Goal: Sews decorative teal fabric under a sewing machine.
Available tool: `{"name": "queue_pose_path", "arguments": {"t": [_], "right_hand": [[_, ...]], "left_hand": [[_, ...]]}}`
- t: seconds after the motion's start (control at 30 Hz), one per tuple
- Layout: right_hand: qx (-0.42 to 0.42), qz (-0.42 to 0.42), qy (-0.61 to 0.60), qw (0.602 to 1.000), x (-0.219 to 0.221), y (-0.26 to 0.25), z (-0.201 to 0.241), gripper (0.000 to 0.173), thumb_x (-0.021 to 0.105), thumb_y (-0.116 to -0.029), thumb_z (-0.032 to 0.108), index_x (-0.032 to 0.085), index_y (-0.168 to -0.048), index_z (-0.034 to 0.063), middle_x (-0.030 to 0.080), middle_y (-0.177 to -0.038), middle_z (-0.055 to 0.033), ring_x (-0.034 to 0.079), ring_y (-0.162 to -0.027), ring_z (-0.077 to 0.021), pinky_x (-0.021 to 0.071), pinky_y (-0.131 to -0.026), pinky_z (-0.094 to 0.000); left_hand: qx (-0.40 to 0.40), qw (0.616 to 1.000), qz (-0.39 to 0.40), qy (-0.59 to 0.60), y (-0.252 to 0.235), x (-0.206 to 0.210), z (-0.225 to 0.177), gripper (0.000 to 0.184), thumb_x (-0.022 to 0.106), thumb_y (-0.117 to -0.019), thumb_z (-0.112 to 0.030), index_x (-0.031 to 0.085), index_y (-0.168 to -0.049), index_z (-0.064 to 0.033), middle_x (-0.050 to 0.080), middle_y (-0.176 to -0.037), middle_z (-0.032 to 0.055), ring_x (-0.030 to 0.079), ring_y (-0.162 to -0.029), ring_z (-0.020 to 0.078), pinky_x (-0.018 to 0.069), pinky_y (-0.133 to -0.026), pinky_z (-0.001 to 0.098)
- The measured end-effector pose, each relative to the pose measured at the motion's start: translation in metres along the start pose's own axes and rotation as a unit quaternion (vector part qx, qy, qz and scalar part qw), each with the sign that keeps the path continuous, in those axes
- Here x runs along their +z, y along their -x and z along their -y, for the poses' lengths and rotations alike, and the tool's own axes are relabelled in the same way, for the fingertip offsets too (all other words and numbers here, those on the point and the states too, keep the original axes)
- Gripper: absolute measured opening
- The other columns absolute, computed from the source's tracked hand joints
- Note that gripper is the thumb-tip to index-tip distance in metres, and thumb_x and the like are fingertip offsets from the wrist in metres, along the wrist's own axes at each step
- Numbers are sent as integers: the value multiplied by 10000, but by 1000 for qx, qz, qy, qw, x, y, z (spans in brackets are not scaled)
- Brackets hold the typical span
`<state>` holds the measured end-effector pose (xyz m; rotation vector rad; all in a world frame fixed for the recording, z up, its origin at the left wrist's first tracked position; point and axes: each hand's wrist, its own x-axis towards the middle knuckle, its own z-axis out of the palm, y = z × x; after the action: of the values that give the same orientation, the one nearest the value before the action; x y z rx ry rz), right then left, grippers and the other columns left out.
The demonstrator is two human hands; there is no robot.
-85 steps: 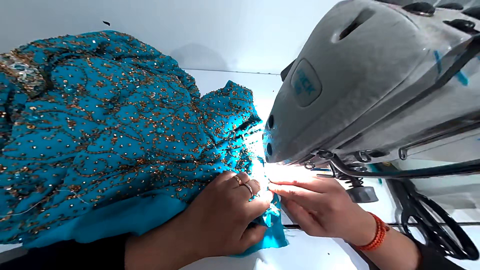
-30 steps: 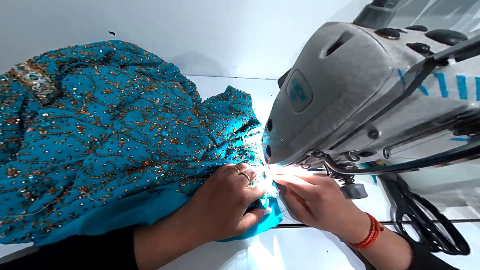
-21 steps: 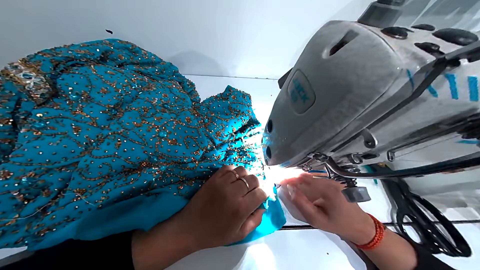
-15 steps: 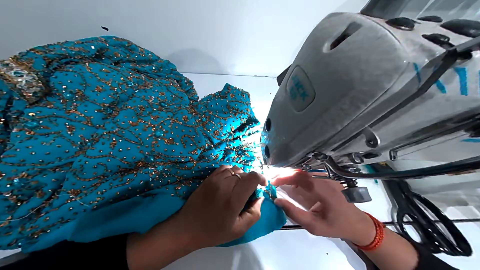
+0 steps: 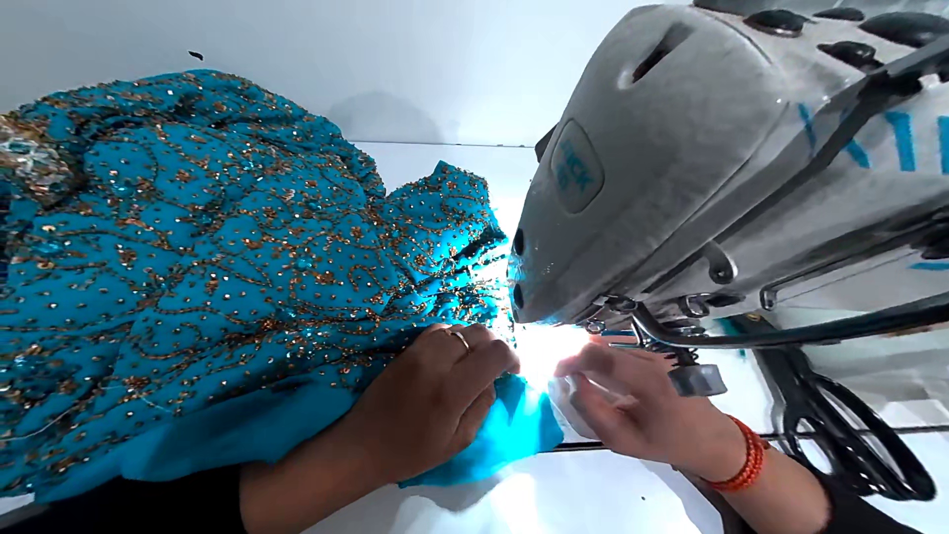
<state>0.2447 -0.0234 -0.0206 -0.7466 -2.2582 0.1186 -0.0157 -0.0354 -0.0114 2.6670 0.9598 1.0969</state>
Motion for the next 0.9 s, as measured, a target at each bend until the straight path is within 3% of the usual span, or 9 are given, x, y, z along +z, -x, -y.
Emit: {"name": "queue_pose_path", "arguments": {"t": [0.23,0.3,0.33,0.4,0.47,0.53,0.63,0.73,0.9], "right_hand": [[-123,73,-63,988,-4,-5,2,330,451,-1013,206,755,-1035,79,775,-1093,-65,707,-1079,-115,542,-932,-244],[-131,49,-30,990,-6,-4,3,300,482,-981,223,698,-811,105,736,-833,-35,698,-828,-106,543,-725,-236],[-131,34,-6,991,-7,-3,3,327,479,-977,250,575,-687,134,590,-663,-8,599,-659,-106,474,-601,-242],[-121,10,32,992,-10,-1,3,375,473,-990,285,449,-642,149,396,-575,6,439,-542,-114,359,-522,-245],[-86,-18,36,995,-10,-2,6,329,514,-1008,291,542,-721,132,468,-612,-3,492,-583,-100,393,-542,-215],[-59,-22,27,998,-7,-5,7,236,556,-1015,297,679,-900,132,647,-768,-13,625,-749,-78,500,-668,-192],[-48,0,24,999,3,-8,9,226,568,-1035,318,702,-1103,148,731,-987,-12,678,-939,-70,543,-789,-211],[-53,8,53,997,10,-12,12,241,595,-1021,335,709,-1132,153,749,-1044,-22,691,-974,-78,541,-797,-207],[-75,0,67,995,14,-18,12,201,564,-1031,270,693,-1049,115,727,-904,-32,677,-820,-91,528,-690,-198]], "left_hand": [[-19,998,35,-40,3,3,0,294,630,-884,-399,676,-1033,-150,687,-946,-3,665,-962,137,537,-889,321],[-15,998,32,-50,3,3,0,295,648,-855,-362,665,-1049,-140,683,-953,3,663,-959,149,536,-875,313],[-18,998,30,-51,2,3,0,281,646,-849,-332,654,-1054,-139,673,-943,1,658,-948,148,534,-869,307],[-26,998,22,-49,2,2,-2,272,645,-844,-294,639,-1064,-133,671,-923,-1,658,-925,136,531,-861,291],[-38,999,15,-29,2,1,-3,292,652,-827,-269,620,-1084,-134,669,-906,-14,651,-905,110,518,-862,275],[-46,999,11,-7,2,0,-3,320,653,-823,-254,598,-1119,-143,661,-915,-31,633,-888,76,506,-847,249],[-48,999,-1,19,2,0,-4,313,642,-837,-250,596,-1128,-145,666,-942,-36,631,-905,56,514,-835,231],[-53,998,-16,42,3,1,-3,294,619,-873,-268,583,-1135,-140,661,-951,-37,625,-907,38,522,-807,202],[-49,997,22,52,3,-6,-2,414,590,-796,-338,550,-1164,-152,635,-1010,-34,608,-941,49,513,-766,222]]}}
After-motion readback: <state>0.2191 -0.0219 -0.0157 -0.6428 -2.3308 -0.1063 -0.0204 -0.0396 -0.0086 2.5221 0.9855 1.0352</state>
